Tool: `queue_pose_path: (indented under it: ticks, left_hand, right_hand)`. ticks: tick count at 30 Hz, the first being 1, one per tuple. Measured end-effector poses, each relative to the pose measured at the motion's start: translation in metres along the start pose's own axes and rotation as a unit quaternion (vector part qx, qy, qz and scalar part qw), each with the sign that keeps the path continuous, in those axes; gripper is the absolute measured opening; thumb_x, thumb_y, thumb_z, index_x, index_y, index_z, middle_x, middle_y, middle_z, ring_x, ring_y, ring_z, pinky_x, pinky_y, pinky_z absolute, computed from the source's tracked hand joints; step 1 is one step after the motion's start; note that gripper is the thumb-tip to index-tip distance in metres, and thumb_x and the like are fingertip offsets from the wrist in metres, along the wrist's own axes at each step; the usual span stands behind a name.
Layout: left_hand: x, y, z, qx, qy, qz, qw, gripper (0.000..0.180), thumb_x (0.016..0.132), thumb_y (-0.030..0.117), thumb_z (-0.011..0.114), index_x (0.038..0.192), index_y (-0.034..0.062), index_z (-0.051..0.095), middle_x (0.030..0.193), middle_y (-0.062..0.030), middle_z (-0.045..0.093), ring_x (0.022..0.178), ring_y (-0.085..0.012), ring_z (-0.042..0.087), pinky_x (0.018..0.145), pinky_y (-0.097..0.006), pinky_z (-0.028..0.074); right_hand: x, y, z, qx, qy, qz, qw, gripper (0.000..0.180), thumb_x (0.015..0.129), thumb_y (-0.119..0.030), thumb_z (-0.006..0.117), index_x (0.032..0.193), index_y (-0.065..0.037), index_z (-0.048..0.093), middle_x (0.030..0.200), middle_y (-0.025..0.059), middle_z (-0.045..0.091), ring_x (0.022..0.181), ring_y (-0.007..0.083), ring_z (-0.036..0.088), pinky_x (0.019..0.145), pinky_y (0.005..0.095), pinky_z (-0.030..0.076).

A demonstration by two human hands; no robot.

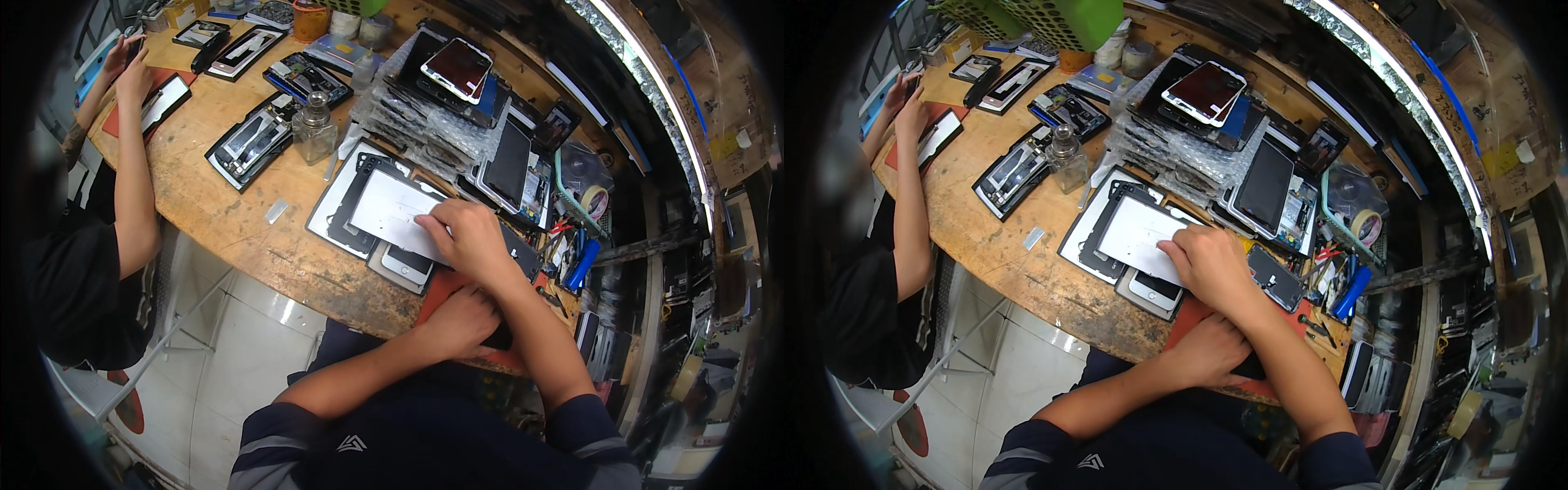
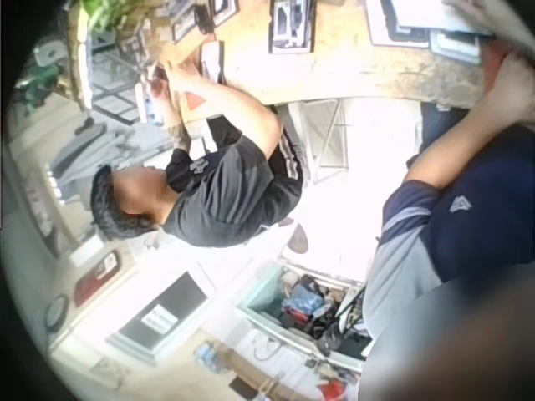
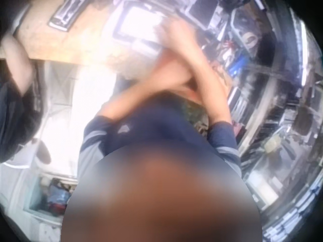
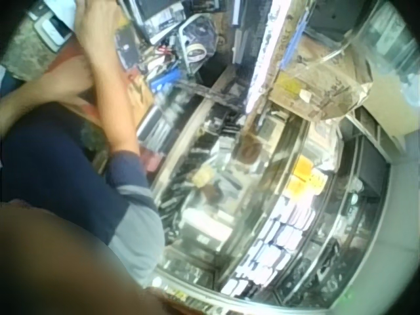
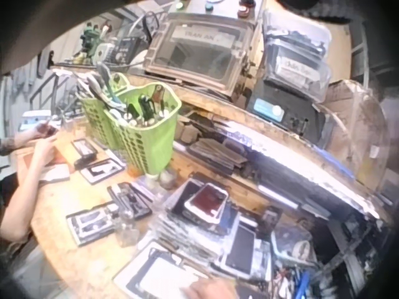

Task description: The person disassembles and reassembles several smartphones on a cluttered workbench. They remove back covers, disconnect internal components, and use a screwdriver to remove screws. The person handles multiple phones and parts, including batteries and screens, while another person works nearby.

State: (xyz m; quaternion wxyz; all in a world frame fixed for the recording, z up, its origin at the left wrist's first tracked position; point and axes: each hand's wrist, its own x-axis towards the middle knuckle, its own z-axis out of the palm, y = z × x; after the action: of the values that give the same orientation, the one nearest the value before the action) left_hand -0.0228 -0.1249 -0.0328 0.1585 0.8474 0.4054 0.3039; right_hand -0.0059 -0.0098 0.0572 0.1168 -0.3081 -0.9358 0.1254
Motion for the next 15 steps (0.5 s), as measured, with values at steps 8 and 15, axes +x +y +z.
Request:
queue_pose_path:
  ticks: [8,15]
  left_hand:
    - [-0.002,-0.001,0.006,-0.143,-0.024,-0.006,0.989,0.064,0.085,0.039,0.085,0.131,-0.0021,0.069,0.127,-0.0200,0.073,0.119,-0.0378,0.070,0.104,-0.049,0.054]
    - [-0.055,0.012,-0.053,0.025,0.208,-0.129,0.969,0.035,0.087,0.030,0.080,0.110,0.0057,0.072,0.105,-0.0108,0.071,0.092,-0.0284,0.068,0.081,-0.046,0.050]
  right_hand:
    - [-0.047,-0.008,-0.003,-0.086,-0.070,-0.034,0.993,0.012,0.094,-0.017,0.077,0.101,-0.009,0.071,0.089,0.0081,0.067,0.077,0.0338,0.070,0.065,0.0454,0.055]
    - [-0.089,-0.003,-0.056,-0.016,0.052,-0.009,0.998,0.008,0.092,-0.010,0.077,0.095,-0.006,0.071,0.085,0.0107,0.063,0.075,0.0330,0.069,0.062,0.0448,0.054]
